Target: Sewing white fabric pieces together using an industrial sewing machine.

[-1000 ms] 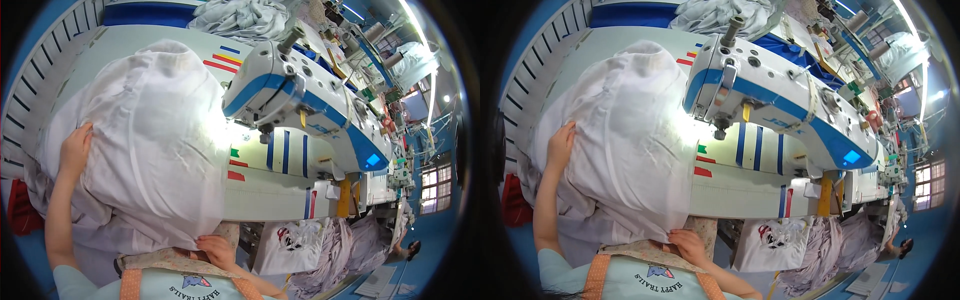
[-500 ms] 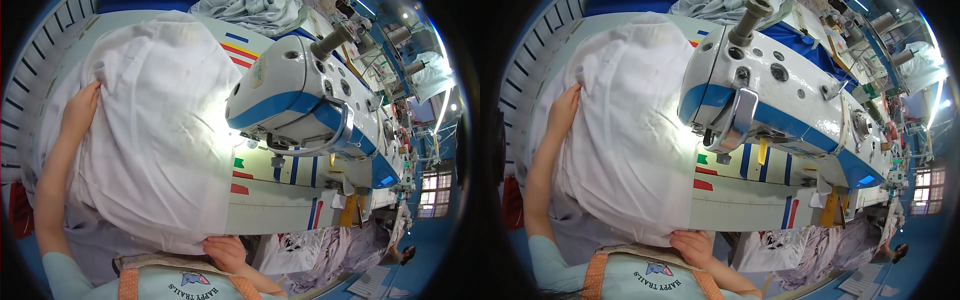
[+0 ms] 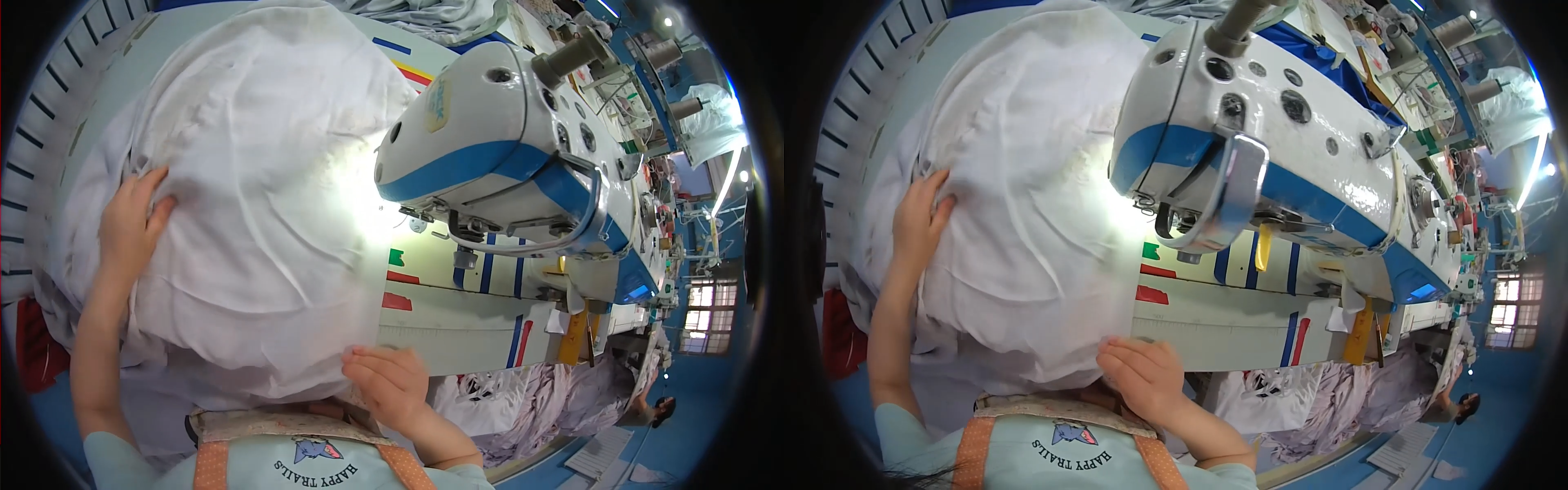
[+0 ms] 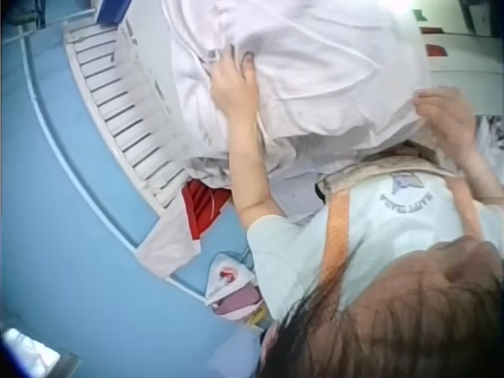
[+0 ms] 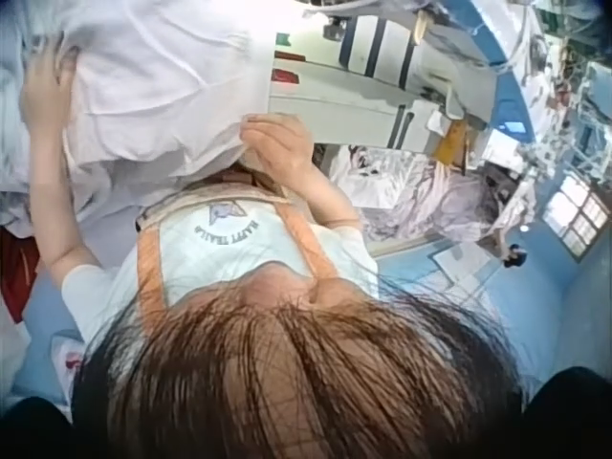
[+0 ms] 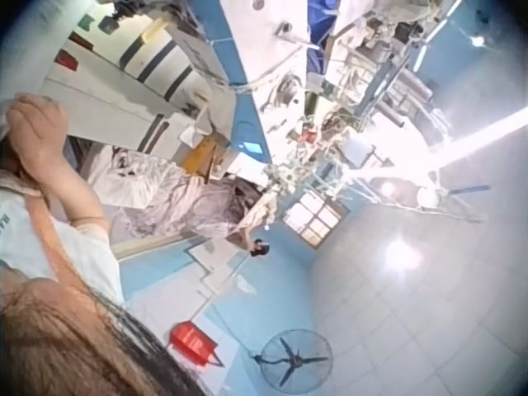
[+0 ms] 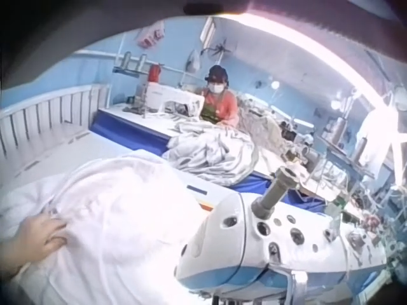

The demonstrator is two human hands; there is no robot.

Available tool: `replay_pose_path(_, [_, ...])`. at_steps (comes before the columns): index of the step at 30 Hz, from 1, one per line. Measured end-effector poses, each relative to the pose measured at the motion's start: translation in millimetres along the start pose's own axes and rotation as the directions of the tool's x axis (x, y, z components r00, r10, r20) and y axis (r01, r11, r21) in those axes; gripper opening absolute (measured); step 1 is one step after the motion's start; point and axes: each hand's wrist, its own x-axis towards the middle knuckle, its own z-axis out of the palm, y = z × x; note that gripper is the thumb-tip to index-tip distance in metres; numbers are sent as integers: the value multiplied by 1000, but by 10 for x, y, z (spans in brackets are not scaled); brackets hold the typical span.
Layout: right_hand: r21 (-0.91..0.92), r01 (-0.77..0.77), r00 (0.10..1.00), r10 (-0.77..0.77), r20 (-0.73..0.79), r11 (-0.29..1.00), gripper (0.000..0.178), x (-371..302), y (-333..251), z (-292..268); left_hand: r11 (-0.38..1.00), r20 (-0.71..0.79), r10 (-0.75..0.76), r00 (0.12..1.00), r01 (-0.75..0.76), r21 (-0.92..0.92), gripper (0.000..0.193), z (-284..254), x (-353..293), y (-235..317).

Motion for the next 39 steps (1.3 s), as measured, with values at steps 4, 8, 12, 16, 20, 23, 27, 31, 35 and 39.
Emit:
replay_pose_path(4, [-17, 14, 999, -13, 44, 1000, 20, 138, 69, -30, 999, -16, 7, 1000, -7, -54, 30, 251, 269, -201])
replay_pose_path(8, [-47, 45, 997, -42, 61, 998, 21, 291, 140, -48, 1000, -45, 24, 999, -25, -8, 27, 350, 617, -172])
replay_pose_path(12, [-52, 90, 995, -87, 57, 995, 20, 430, 249, -61, 998, -99, 46, 994, -49, -27, 26, 442, 872, -96])
replay_pose_path(16, [-45, 95, 994, -92, 58, 994, 20, 577, 356, -53, 1000, -77, 3, 997, -3, 2, 25, 581, 1095, -136])
replay_pose_path(20, [-53, 107, 992, -103, 72, 993, 18, 718, 459, -62, 1000, -115, 16, 993, -18, -16, 24, 641, 1315, -92])
replay_pose_path(23, [-57, 60, 996, -56, 65, 997, 17, 778, 525, -68, 1000, -106, -7, 994, 10, 25, 25, 673, 1468, -56])
replay_pose_path(27, [-84, -41, 996, 47, 71, 996, 15, 832, 607, -75, 999, -73, -25, 997, 28, 38, 27, 774, 1630, -218])
replay_pose_path(31, [-71, -57, 998, 57, -3, 996, 15, 891, 654, -42, 983, -62, -38, 997, 26, -183, 36, 667, 1669, -341])
replay_pose_path(35, [44, -197, 936, 201, -288, 979, 13, 591, 449, -81, 946, -372, 262, 891, -314, -85, 33, 47, 945, -49])
replay_pose_path(39, [208, -28, 959, 85, -271, 978, 17, -94, -204, 76, 863, -203, 328, 923, -380, -334, 31, -554, -839, 332])
